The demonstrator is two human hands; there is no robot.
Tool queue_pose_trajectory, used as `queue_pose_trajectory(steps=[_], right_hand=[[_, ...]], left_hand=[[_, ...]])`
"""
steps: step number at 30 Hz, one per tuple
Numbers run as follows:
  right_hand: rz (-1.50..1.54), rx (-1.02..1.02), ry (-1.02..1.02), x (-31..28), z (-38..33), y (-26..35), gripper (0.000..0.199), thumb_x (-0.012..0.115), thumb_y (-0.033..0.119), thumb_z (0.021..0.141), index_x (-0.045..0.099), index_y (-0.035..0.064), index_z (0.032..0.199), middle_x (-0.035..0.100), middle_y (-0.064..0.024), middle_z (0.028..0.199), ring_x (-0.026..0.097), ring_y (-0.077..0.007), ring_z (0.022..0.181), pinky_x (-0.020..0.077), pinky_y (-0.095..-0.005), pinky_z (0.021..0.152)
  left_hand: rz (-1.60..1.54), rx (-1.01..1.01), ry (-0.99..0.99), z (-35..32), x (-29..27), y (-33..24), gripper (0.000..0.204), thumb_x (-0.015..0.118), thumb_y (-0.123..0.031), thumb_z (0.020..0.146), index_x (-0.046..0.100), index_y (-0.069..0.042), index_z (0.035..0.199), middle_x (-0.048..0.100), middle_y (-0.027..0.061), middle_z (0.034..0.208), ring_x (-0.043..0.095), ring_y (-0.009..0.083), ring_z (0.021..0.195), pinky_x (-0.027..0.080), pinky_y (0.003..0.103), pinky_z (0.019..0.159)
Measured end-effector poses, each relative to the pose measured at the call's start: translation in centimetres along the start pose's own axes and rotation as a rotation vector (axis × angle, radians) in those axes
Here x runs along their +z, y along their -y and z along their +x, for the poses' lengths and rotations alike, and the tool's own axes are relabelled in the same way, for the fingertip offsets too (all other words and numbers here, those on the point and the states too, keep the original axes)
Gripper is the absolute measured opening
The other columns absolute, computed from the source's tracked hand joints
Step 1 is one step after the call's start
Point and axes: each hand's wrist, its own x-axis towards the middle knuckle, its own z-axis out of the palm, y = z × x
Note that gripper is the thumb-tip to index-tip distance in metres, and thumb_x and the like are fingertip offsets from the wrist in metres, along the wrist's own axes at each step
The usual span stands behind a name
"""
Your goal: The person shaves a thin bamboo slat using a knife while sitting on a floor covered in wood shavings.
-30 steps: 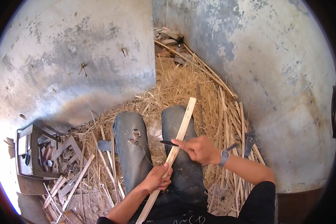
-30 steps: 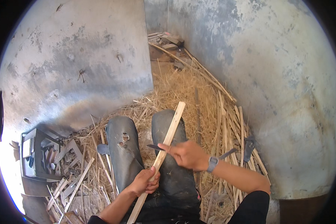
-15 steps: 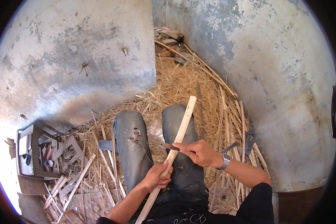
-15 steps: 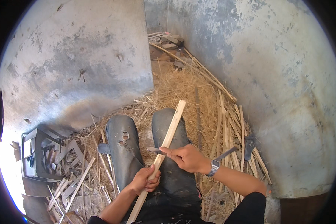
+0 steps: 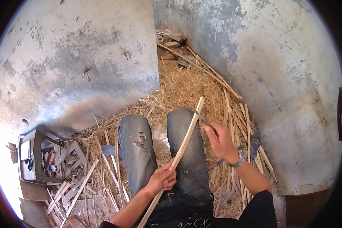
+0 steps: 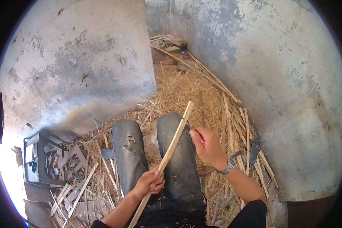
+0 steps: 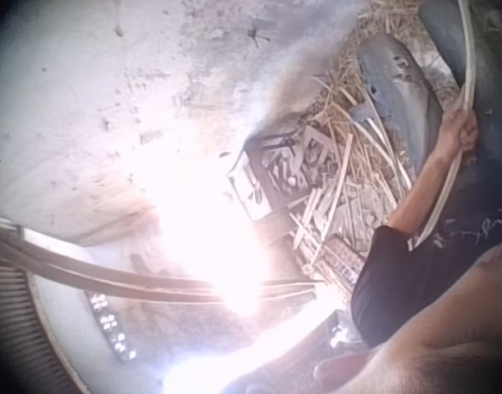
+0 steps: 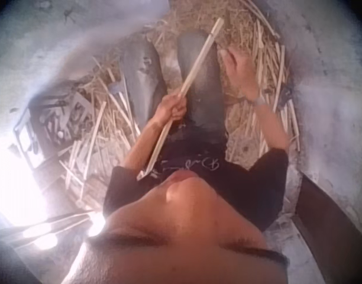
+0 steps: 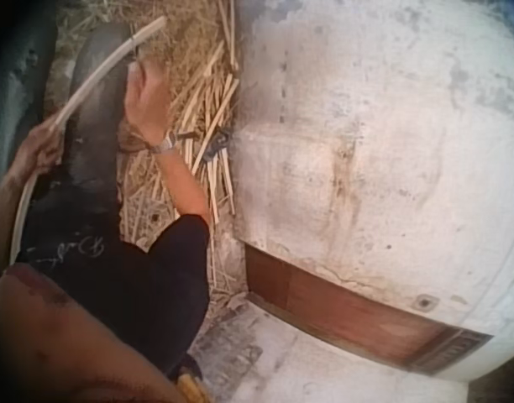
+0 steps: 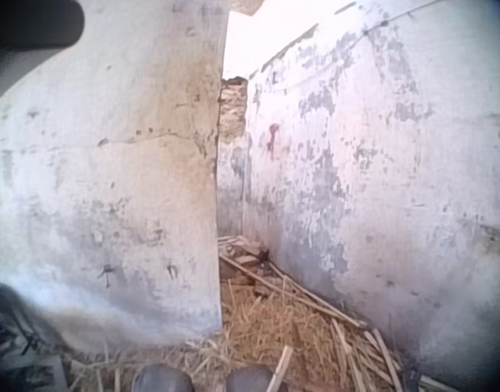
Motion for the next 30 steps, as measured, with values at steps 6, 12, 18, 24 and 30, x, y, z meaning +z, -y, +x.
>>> queue_pose_trajectory(steps=[6, 12, 18, 24, 30], right_hand=[[0.212, 0.197, -0.034, 0.5, -2.2, -1.1, 0.035, 0.052, 0.034, 0.108, 0.06, 0.0002, 0.102, 0.049, -0.0046, 0.066, 0.048, -0.0139, 0.059, 0.0421, -0.0328, 0.057], [-0.3, 0.119, 0.204, 1.8, -4.7, 1.3, 0.045, 0.057, 0.043, 0.104, 0.065, 0.002, 0.089, 0.058, -0.0138, 0.061, 0.061, -0.0282, 0.055, 0.0483, -0.0405, 0.055], [-0.595, -0.014, 0.205, 4.1, -4.3, -0.3, 0.059, 0.056, 0.054, 0.1, 0.066, 0.0058, 0.067, 0.059, -0.0182, 0.052, 0.061, -0.04, 0.048, 0.0481, -0.0491, 0.047], [-0.704, -0.179, 0.242, 3.6, -1.6, -2.6, 0.065, 0.049, 0.06, 0.101, 0.068, 0.0068, 0.07, 0.061, -0.0175, 0.053, 0.065, -0.0375, 0.05, 0.0519, -0.047, 0.047], [-0.669, 0.244, 0.077, -2.2, 5.5, -8.7, 0.065, 0.047, 0.052, 0.105, 0.064, 0.0037, 0.065, 0.059, -0.0171, 0.053, 0.058, -0.0362, 0.047, 0.0444, -0.0487, 0.047]], left_hand=[[0.011, -0.018, -0.051, 1.7, 0.5, -0.5, 0.056, 0.045, -0.029, 0.112, 0.026, -0.024, 0.165, 0.035, -0.0007, 0.077, 0.034, 0.0091, 0.052, 0.03, 0.023, 0.045], [0.032, -0.028, -0.066, 2.1, 1.0, -0.5, 0.055, 0.045, -0.03, 0.112, 0.029, -0.026, 0.164, 0.036, -0.0011, 0.077, 0.033, 0.0086, 0.051, 0.029, 0.023, 0.044], [0.043, -0.031, -0.07, 2.3, 0.9, 0.0, 0.053, 0.044, -0.033, 0.112, 0.03, -0.03, 0.163, 0.035, -0.0021, 0.075, 0.029, 0.0074, 0.05, 0.027, 0.023, 0.044], [0.191, 0.033, -0.182, 2.4, 1.3, 0.0, 0.051, 0.044, -0.028, 0.113, 0.032, -0.03, 0.162, 0.035, -0.0027, 0.075, 0.029, 0.0063, 0.049, 0.028, 0.024, 0.044], [0.314, 0.054, -0.228, 1.0, 2.0, 0.5, 0.051, 0.045, -0.025, 0.113, 0.032, -0.025, 0.163, 0.039, -0.0012, 0.076, 0.034, 0.0066, 0.051, 0.032, 0.025, 0.044]])
